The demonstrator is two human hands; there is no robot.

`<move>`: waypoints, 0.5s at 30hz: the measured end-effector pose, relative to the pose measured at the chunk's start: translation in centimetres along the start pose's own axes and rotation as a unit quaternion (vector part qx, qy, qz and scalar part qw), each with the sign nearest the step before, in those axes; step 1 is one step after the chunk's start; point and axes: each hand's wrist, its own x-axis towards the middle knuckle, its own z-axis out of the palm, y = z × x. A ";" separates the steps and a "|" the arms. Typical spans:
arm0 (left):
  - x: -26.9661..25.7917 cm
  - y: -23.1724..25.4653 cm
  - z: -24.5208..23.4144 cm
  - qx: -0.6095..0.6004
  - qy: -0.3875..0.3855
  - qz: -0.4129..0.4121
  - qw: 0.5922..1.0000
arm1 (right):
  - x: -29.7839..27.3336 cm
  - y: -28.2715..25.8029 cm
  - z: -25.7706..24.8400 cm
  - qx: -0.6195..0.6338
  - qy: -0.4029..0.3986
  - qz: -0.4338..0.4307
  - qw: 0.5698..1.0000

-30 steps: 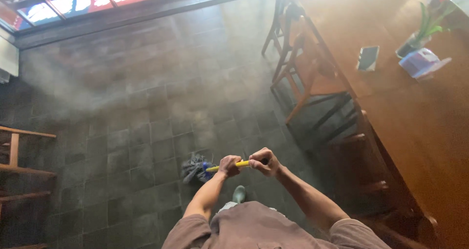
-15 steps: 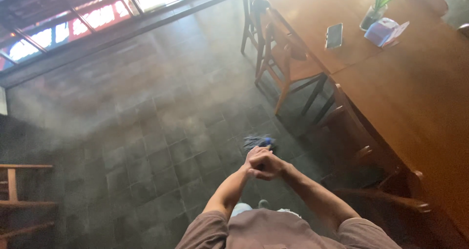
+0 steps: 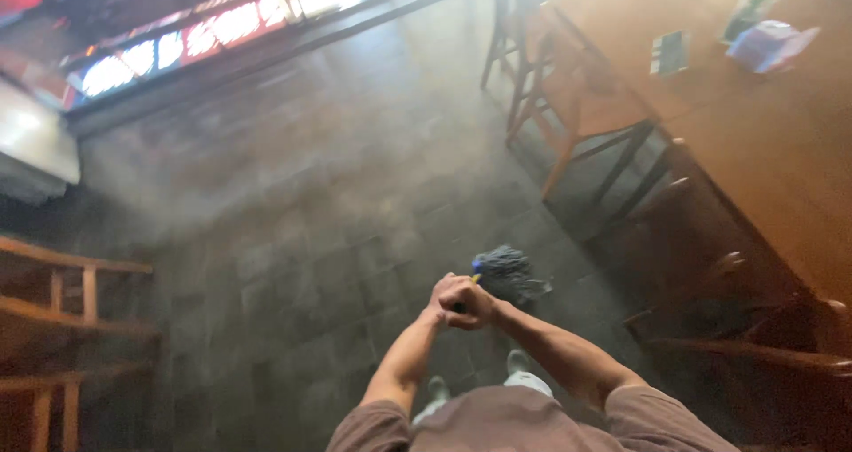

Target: Mopping a tiled floor in a dining area.

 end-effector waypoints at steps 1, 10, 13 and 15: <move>-2.6 -1.7 0.2 -0.002 0.003 -0.011 1.000 | 0.2 0.2 2.0 0.010 -0.006 0.001 1.000; -23.9 -8.8 -11.4 -0.004 0.082 -0.101 0.992 | 3.3 5.1 18.0 0.179 -0.026 0.143 0.973; -28.8 -10.3 -12.9 0.072 0.035 -0.233 0.969 | 4.3 5.9 21.6 0.263 -0.036 0.200 0.943; -30.5 -9.2 -14.3 0.048 0.062 -0.343 0.936 | 4.1 6.6 23.1 0.277 -0.041 0.194 0.940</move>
